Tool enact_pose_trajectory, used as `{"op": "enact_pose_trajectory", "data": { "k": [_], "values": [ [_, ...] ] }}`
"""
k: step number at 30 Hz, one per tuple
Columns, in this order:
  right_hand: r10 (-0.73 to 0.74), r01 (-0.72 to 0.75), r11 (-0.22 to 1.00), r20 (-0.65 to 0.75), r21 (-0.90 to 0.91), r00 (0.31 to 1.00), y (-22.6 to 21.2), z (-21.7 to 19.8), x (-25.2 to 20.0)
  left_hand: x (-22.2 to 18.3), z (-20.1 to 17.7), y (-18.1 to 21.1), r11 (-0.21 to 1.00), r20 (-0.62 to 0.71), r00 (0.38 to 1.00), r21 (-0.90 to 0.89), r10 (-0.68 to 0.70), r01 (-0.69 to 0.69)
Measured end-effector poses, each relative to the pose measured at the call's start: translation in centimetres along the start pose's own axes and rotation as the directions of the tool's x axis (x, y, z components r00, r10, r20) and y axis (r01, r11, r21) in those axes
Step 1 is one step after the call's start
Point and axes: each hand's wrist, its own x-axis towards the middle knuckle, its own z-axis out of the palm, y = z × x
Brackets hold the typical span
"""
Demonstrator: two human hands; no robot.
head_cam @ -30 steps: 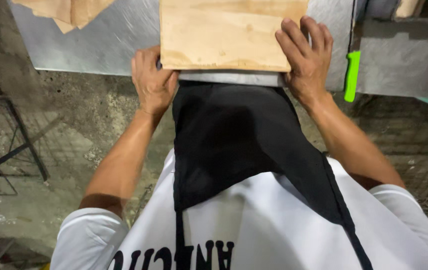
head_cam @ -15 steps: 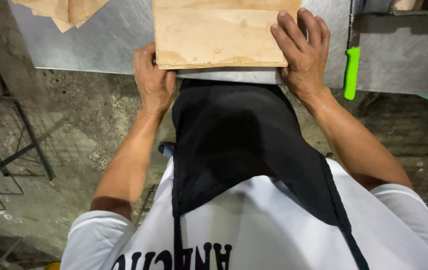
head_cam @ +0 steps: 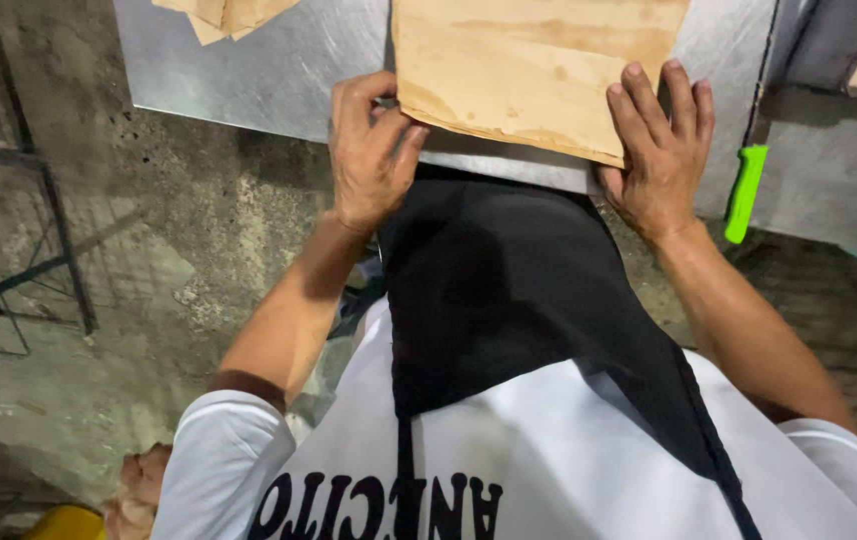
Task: The person cuts and tears sheets of parchment paper on a table using a knife and by hand, folding and separating the sheets into smaller pieces.
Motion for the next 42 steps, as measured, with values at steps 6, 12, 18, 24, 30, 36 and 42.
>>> {"op": "enact_pose_trajectory", "data": {
  "k": [6,12,18,24,30,36,42],
  "values": [
    [0.037,-0.037,0.999,-0.107,0.003,0.994,0.0,1.4,0.1,-0.6,-0.8,-2.8,1.000,0.042,0.999,-0.019,0.021,-0.020],
    [0.011,-0.006,0.999,-0.121,0.044,0.993,-0.9,0.4,0.8,-0.8,-2.7,-5.7,0.990,0.092,0.996,0.141,0.013,-0.026],
    [0.084,-0.076,0.994,-0.105,0.083,0.991,-1.5,-0.2,1.3,1.0,-2.3,-6.7,0.970,0.221,0.968,0.182,0.120,-0.161],
    [0.097,-0.084,0.989,-0.105,0.119,0.990,-1.3,-0.1,0.9,2.0,-1.4,-6.5,0.979,0.151,0.975,0.104,0.161,-0.178],
    [0.069,-0.049,0.991,-0.160,0.128,0.985,0.0,-0.3,0.9,2.5,-0.5,-7.7,0.975,0.140,0.969,0.064,0.202,-0.213],
    [0.261,-0.182,0.940,-0.265,0.288,0.928,-0.9,-0.1,1.2,2.9,-1.2,-6.6,0.989,0.141,0.980,0.018,0.143,-0.146],
    [0.349,-0.252,0.906,-0.264,0.340,0.899,-0.3,-0.6,1.8,3.2,-1.2,-5.5,0.993,0.151,0.984,0.054,0.095,-0.104]
  ]
}}
